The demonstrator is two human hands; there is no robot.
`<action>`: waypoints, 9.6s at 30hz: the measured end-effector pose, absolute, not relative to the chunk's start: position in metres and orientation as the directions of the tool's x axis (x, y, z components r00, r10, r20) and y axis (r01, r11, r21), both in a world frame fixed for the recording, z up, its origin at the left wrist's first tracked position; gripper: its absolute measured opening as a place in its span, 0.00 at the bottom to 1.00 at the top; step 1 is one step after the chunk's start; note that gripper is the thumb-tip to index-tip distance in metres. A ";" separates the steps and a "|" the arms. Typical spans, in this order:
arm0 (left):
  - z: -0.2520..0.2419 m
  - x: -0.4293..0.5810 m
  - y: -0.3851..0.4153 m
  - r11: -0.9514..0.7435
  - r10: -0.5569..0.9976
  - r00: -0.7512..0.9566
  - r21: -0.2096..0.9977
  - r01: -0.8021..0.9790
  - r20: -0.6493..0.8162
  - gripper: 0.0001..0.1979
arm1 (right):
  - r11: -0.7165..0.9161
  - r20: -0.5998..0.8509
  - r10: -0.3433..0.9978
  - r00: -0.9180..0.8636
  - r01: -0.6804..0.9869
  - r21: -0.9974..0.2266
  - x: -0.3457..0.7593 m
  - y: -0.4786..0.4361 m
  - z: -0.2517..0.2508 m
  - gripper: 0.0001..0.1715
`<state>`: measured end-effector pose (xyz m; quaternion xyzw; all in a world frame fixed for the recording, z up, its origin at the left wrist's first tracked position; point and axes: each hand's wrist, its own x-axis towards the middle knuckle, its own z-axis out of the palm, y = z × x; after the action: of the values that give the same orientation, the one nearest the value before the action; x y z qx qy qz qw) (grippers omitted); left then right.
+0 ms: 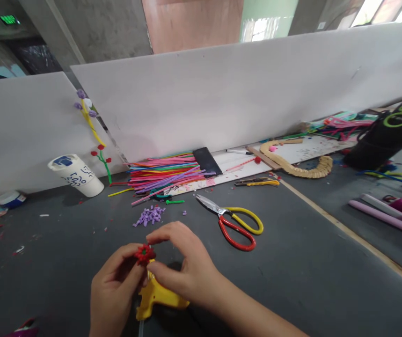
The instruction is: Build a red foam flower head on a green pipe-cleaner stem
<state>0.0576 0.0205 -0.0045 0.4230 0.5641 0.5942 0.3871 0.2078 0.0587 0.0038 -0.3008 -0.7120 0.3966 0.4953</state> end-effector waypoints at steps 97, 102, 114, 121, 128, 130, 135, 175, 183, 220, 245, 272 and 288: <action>-0.032 0.042 0.041 0.179 0.982 -0.064 0.984 0.012 -0.178 0.13 | 0.225 -0.059 0.842 -0.536 0.449 -0.865 0.223 0.079 -0.022 0.06; -0.033 0.052 0.036 0.187 0.979 -0.089 0.981 0.055 -0.181 0.10 | 0.320 0.041 0.855 -0.516 0.464 -0.826 0.217 0.069 -0.021 0.08; -0.028 0.051 0.037 0.225 0.967 -0.123 0.974 0.007 -0.223 0.10 | 0.375 0.040 0.827 -0.561 0.497 -0.783 0.227 0.076 -0.016 0.05; -0.028 0.046 0.037 0.218 0.965 -0.139 0.975 -0.029 -0.220 0.13 | 0.466 0.194 0.838 -0.509 0.484 -0.741 0.224 0.082 -0.025 0.12; -0.026 0.052 0.036 0.240 0.963 -0.108 0.968 -0.068 -0.247 0.14 | 0.435 0.283 0.868 -0.408 0.351 -0.829 0.208 0.070 -0.026 0.09; -0.026 0.051 0.036 0.241 0.962 -0.112 0.967 -0.076 -0.249 0.14 | 0.436 0.297 0.867 -0.400 0.323 -0.840 0.209 0.071 -0.026 0.10; -0.027 0.044 0.036 0.248 0.956 -0.139 0.965 -0.087 -0.258 0.17 | 0.528 0.417 0.834 -0.361 0.303 -0.793 0.213 0.071 -0.022 0.10; -0.014 0.047 0.031 -0.006 0.989 -0.138 0.957 0.291 0.048 0.08 | 0.649 0.485 0.739 -0.467 0.303 -0.698 0.219 0.070 -0.030 0.11; -0.015 0.038 0.034 -0.070 0.973 -0.183 0.933 0.353 0.142 0.08 | 0.465 0.270 0.850 -0.452 0.403 -0.788 0.218 0.078 -0.033 0.31; 0.004 0.031 0.021 -0.028 0.926 -0.345 0.885 -0.464 -0.152 0.07 | 0.302 -0.042 0.847 -0.530 0.545 -0.783 0.208 0.033 -0.002 0.13; 0.011 0.035 0.016 -0.061 0.935 -0.343 0.911 -0.408 -0.091 0.07 | 0.484 0.053 0.774 -0.631 0.534 -0.693 0.208 0.029 -0.025 0.26; -0.004 0.030 0.035 0.074 0.925 -0.332 0.942 -0.326 -0.188 0.06 | 0.026 -0.089 0.994 -0.057 0.947 -0.321 0.282 0.096 -0.031 0.15; -0.011 0.037 0.031 0.155 0.973 -0.162 0.986 -0.059 -0.162 0.09 | 0.469 0.209 0.883 -0.421 0.755 -0.459 0.242 0.067 0.006 0.06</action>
<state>0.0370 0.0309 -0.0110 0.4035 0.5667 0.5098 0.5062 0.2420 0.0667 0.0065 -0.4934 -0.8296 0.1489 0.2148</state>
